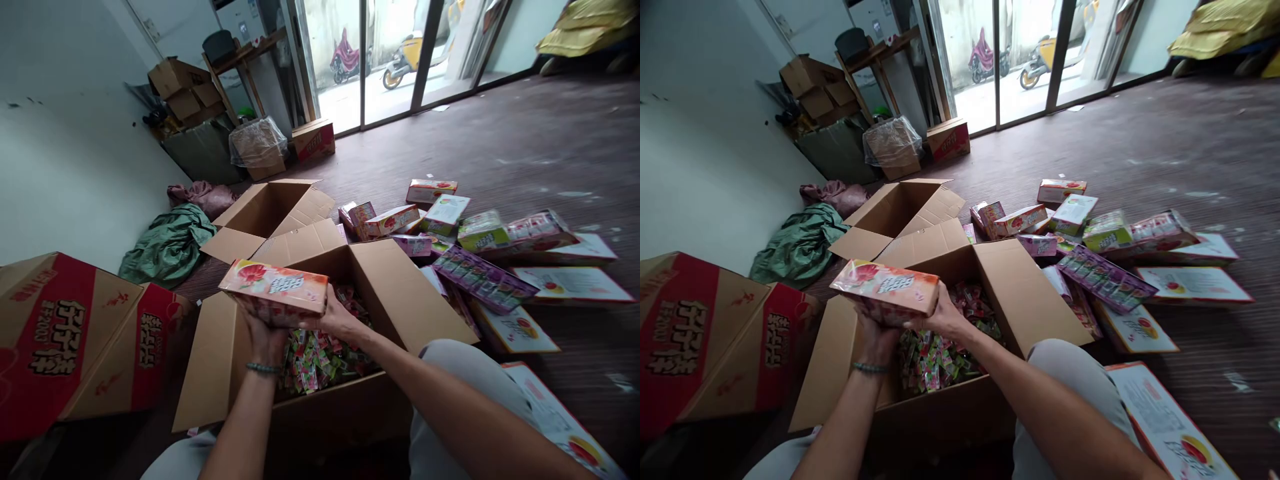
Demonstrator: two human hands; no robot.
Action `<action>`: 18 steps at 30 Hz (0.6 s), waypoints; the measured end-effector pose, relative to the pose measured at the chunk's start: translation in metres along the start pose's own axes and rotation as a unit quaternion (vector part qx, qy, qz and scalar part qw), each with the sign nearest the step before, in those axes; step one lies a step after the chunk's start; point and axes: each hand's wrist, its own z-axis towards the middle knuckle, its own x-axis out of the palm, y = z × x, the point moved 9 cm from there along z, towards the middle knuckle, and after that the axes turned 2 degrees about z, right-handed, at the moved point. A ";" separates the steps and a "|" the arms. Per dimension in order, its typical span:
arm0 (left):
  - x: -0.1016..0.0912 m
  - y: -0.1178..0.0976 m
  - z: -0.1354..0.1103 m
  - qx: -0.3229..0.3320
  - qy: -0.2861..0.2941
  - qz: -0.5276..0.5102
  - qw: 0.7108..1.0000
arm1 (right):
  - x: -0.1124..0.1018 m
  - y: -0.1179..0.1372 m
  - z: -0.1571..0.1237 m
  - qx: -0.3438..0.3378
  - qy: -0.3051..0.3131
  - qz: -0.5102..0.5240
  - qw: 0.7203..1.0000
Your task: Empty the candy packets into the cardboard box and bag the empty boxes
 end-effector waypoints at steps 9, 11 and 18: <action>-0.019 -0.033 -0.012 -0.027 0.022 0.004 0.999 | -0.045 0.039 0.002 0.017 0.019 -0.028 0.999; -0.008 -0.029 -0.014 -0.043 0.080 0.038 0.995 | -0.054 0.042 0.002 0.005 0.000 -0.018 1.000; -0.041 0.008 -0.013 -0.143 -0.003 0.116 0.983 | -0.061 0.044 0.000 -0.033 -0.021 -0.126 0.991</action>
